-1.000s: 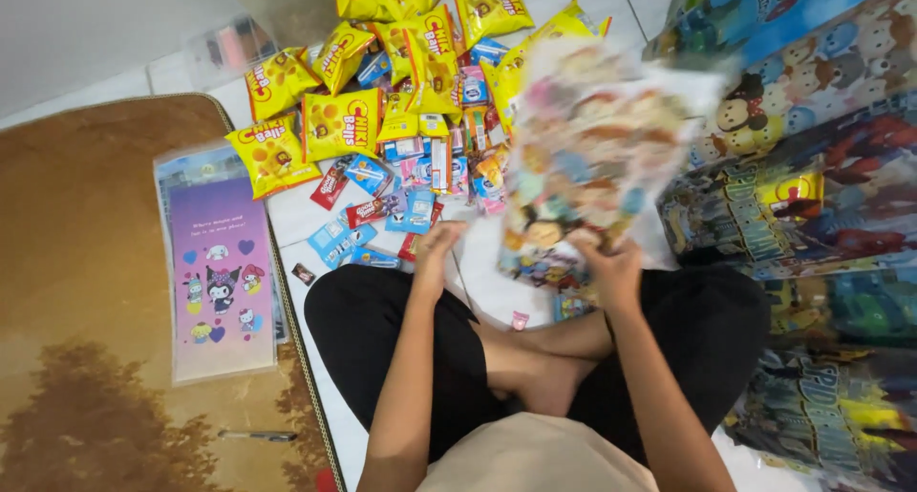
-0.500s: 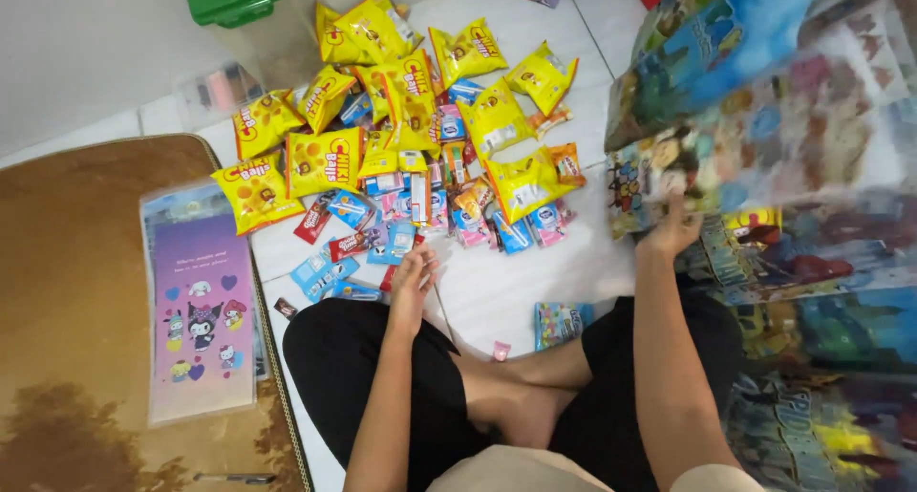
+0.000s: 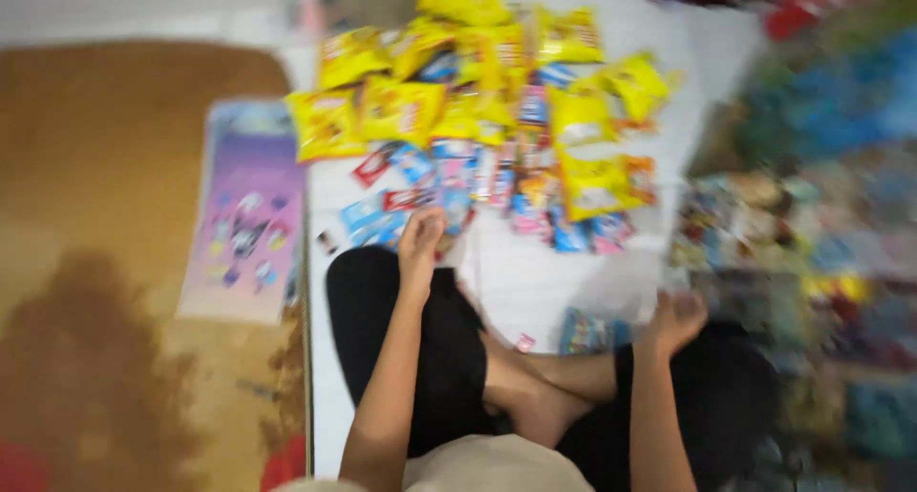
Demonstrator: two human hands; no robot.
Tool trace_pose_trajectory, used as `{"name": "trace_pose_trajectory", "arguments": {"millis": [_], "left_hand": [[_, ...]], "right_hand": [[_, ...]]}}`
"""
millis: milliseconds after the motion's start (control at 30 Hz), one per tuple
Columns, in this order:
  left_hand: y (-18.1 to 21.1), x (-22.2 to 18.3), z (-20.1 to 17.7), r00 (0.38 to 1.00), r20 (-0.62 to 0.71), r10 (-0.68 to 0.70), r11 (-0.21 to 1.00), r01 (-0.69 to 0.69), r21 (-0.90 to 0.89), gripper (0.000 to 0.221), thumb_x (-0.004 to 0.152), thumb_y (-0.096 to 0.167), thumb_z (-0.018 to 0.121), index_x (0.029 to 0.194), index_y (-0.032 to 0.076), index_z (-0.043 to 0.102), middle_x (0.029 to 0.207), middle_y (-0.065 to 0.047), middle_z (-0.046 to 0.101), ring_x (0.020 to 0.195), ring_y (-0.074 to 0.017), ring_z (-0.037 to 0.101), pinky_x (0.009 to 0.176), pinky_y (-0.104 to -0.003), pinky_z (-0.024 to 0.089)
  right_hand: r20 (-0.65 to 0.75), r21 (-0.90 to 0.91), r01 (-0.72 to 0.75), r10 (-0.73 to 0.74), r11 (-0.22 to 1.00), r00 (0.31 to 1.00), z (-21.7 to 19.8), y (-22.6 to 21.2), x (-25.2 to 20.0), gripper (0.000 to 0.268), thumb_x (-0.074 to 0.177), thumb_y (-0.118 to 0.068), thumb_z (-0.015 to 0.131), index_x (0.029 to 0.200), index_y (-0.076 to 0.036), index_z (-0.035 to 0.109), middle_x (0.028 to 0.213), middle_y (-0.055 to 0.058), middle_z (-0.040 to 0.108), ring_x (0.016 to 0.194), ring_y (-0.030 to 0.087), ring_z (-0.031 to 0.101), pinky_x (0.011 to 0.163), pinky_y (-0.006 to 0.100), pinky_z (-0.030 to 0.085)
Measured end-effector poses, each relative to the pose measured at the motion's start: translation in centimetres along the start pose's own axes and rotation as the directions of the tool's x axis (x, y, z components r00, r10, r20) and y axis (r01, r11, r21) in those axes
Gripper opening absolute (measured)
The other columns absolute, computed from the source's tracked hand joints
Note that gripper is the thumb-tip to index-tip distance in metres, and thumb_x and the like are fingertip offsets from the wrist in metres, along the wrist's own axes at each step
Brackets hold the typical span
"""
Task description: Packing individual snack bags and sticker sheets into larger plastic gift bags.
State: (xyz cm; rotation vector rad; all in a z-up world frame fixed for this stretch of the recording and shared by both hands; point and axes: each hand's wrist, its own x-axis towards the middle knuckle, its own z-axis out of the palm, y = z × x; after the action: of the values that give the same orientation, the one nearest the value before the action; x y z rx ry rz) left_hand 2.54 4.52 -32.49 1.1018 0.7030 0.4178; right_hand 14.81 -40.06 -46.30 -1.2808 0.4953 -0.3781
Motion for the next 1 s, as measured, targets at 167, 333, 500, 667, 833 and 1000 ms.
{"name": "trace_pose_trajectory", "arguments": {"millis": [167, 333, 500, 667, 833, 1000], "left_hand": [[11.2, -0.5, -6.9, 0.658, -0.091, 0.748, 0.502, -0.471, 0.725, 0.016, 0.098, 0.004, 0.058, 0.107, 0.009, 0.070, 0.101, -0.007, 0.064, 0.096, -0.0239, 0.062, 0.084, -0.035, 0.053], [1.7, 9.6, -22.0, 0.731, -0.197, 0.653, 0.380, -0.092, 0.920, 0.046, 0.083, 0.003, 0.064, 0.130, 0.002, 0.059, 0.129, -0.024, 0.059, 0.122, -0.0408, 0.056, 0.108, -0.046, 0.043], [-3.5, 11.2, -27.9, 0.790, -0.243, 0.563, 0.108, 0.221, 0.969, 0.064, 0.088, -0.006, 0.051, 0.151, 0.001, 0.041, 0.152, -0.027, 0.047, 0.140, -0.0456, 0.045, 0.110, -0.057, 0.042], [-3.2, 9.9, -29.2, 0.740, -0.135, 0.659, -0.034, 0.209, 0.977, 0.053, 0.077, -0.011, 0.071, 0.128, 0.000, 0.064, 0.120, -0.017, 0.072, 0.105, -0.0292, 0.071, 0.077, -0.036, 0.065], [1.3, 7.7, -29.7, 0.822, -0.313, 0.476, 0.249, 0.216, 0.944, 0.044, 0.089, -0.013, 0.060, 0.124, 0.011, 0.071, 0.087, -0.015, 0.076, 0.073, -0.0317, 0.074, 0.060, -0.044, 0.064], [5.9, 5.6, -29.9, 0.775, -0.472, 0.421, 0.551, 0.194, 0.811, 0.017, 0.093, 0.011, 0.075, 0.109, 0.015, 0.080, 0.088, -0.010, 0.080, 0.068, -0.0208, 0.075, 0.063, -0.030, 0.067]], "right_hand": [[0.412, -0.530, -0.214, 0.470, 0.820, 0.781, 4.3, -8.5, -9.1, 0.059, 0.088, -0.017, 0.071, 0.142, -0.003, 0.052, 0.118, 0.015, 0.069, 0.100, 0.023, 0.068, 0.083, 0.036, 0.054], [0.549, -0.607, -0.151, 0.549, 0.780, 0.630, 4.9, -8.6, -9.8, 0.044, 0.097, -0.003, 0.059, 0.140, 0.007, 0.052, 0.120, 0.026, 0.067, 0.108, 0.033, 0.067, 0.092, 0.040, 0.055], [0.693, -0.582, -0.132, 0.575, 0.802, 0.435, 0.2, -0.6, -2.0, 0.053, 0.099, 0.008, 0.040, 0.151, 0.013, 0.032, 0.142, 0.041, 0.050, 0.129, 0.050, 0.052, 0.102, 0.055, 0.046], [0.354, -0.842, 0.497, 0.478, -0.211, 0.804, 7.6, -9.9, -14.8, 0.096, 0.065, -0.015, 0.087, 0.145, -0.050, 0.048, 0.157, 0.006, 0.039, 0.139, 0.043, 0.039, 0.121, 0.051, 0.026], [0.473, -0.791, 0.582, 0.415, -0.190, 0.778, 3.6, -2.0, -7.0, 0.075, 0.067, -0.025, 0.086, 0.136, -0.024, 0.057, 0.127, 0.026, 0.055, 0.119, 0.050, 0.054, 0.104, 0.053, 0.045], [0.514, -0.853, 0.502, 0.060, 0.144, 0.856, 3.2, -3.4, -8.4, 0.035, 0.087, -0.034, 0.080, 0.112, -0.010, 0.073, 0.099, 0.015, 0.074, 0.092, 0.042, 0.068, 0.079, 0.050, 0.050]]}}
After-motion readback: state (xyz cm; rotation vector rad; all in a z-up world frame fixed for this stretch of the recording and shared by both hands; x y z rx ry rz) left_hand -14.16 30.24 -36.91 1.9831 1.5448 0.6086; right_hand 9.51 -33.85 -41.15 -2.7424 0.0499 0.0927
